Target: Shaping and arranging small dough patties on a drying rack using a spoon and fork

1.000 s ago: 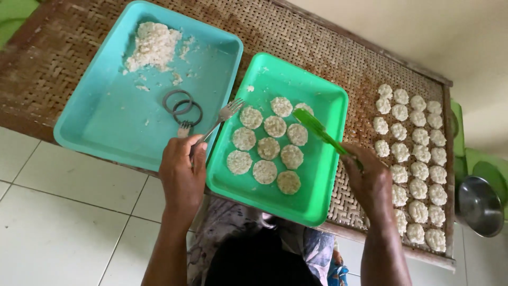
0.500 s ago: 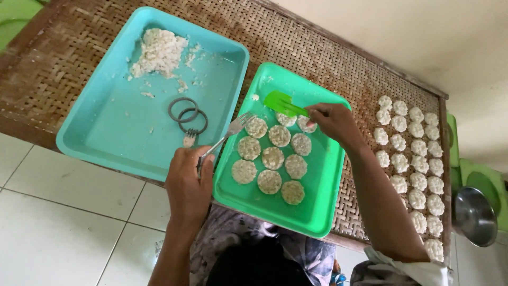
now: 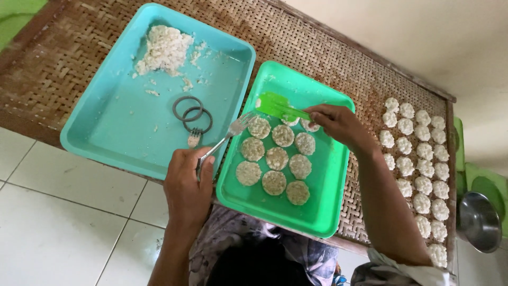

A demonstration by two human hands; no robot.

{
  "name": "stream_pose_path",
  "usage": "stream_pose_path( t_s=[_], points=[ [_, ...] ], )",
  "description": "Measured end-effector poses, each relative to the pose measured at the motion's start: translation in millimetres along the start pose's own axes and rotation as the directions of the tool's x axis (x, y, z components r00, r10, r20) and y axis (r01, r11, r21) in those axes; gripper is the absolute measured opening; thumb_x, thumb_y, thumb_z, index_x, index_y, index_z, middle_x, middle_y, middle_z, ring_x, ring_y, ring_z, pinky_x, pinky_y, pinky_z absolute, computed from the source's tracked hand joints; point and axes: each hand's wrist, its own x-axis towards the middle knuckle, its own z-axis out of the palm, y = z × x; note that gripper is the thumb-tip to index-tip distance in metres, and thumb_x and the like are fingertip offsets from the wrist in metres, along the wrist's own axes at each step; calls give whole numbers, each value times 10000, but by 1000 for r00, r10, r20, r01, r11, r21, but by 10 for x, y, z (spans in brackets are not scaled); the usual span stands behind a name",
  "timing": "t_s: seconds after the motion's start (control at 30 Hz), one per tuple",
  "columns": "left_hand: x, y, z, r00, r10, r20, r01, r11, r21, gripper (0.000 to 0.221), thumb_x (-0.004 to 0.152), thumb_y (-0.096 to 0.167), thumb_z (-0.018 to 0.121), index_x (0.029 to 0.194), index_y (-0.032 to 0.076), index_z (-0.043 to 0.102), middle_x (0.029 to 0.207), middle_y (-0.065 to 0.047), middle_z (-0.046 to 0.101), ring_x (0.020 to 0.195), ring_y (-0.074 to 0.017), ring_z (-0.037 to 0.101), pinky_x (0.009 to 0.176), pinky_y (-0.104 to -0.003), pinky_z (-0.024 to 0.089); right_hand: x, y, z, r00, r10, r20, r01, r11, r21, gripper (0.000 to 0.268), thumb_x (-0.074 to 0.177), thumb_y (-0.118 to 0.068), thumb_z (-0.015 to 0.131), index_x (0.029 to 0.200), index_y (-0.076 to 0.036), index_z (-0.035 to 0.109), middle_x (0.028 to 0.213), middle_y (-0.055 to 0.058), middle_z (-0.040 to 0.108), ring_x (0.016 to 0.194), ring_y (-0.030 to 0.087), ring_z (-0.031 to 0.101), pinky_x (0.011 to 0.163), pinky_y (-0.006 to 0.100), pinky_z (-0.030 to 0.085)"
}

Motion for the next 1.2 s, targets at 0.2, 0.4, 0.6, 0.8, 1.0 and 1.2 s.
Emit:
stream_pose_path(
  t_s=[0.2, 0.4, 0.6, 0.8, 1.0, 1.2],
  points=[
    [-6, 55, 32, 999, 37, -4, -37, 998, 55, 178, 1027, 200, 639, 1164, 138, 733, 885, -45, 557, 805, -300, 653, 701, -418, 544, -548, 38, -15, 970, -219, -102, 151, 880, -451, 229, 972, -164, 699, 1168, -231, 794, 919, 92, 774, 666, 291, 678, 666, 384, 547],
    [-47, 23, 97, 998, 64, -8, -63, 988, 138, 157, 1013, 198, 667, 1149, 153, 732, 851, -40, 534, 792, -271, 640, 700, -402, 543, -569, 397, 261, 838, -543, -59, 333, 594, -732, 158, 971, -248, 728, 1100, -314, 791, 934, -4, 715, 814, 240, 678, 757, 373, 568],
    [-87, 87, 27, 999, 25, 30, -29, 988, 152, 170, 1014, 204, 651, 1146, 135, 732, 848, -44, 547, 787, -280, 643, 660, -426, 539, -659, 415, 303, 814, -562, -144, 321, 643, -695, 149, 956, -233, 764, 1067, -323, 803, 1020, -37, 717, 885, 197, 680, 788, 331, 570],
    [-84, 56, 55, 998, 49, 33, -54, 987, 154, 177, 1006, 218, 660, 1155, 156, 734, 855, -26, 545, 810, -265, 644, 682, -404, 548, -784, 263, 229, 859, -499, -116, 354, 742, -569, 161, 910, -138, 767, 1035, -229, 811, 948, 73, 738, 821, 312, 697, 771, 421, 572],
    [-94, 74, 74, 999, 36, 38, -42, 984, 174, 186, 1004, 241, 651, 1162, 172, 723, 872, -39, 550, 840, -275, 651, 687, -422, 560, -748, 216, 252, 901, -417, -122, 343, 855, -389, 202, 923, -117, 747, 1080, -227, 809, 905, 89, 759, 732, 278, 699, 719, 410, 559],
    [-81, 86, 6, 999, 25, 42, -32, 984, 175, 176, 1009, 230, 644, 1152, 168, 726, 856, -37, 545, 822, -281, 646, 675, -423, 555, -799, 10, 142, 943, -250, -221, 193, 948, -252, 229, 998, -98, 657, 1167, -171, 794, 913, 103, 783, 835, 242, 749, 765, 376, 574]
  ],
)
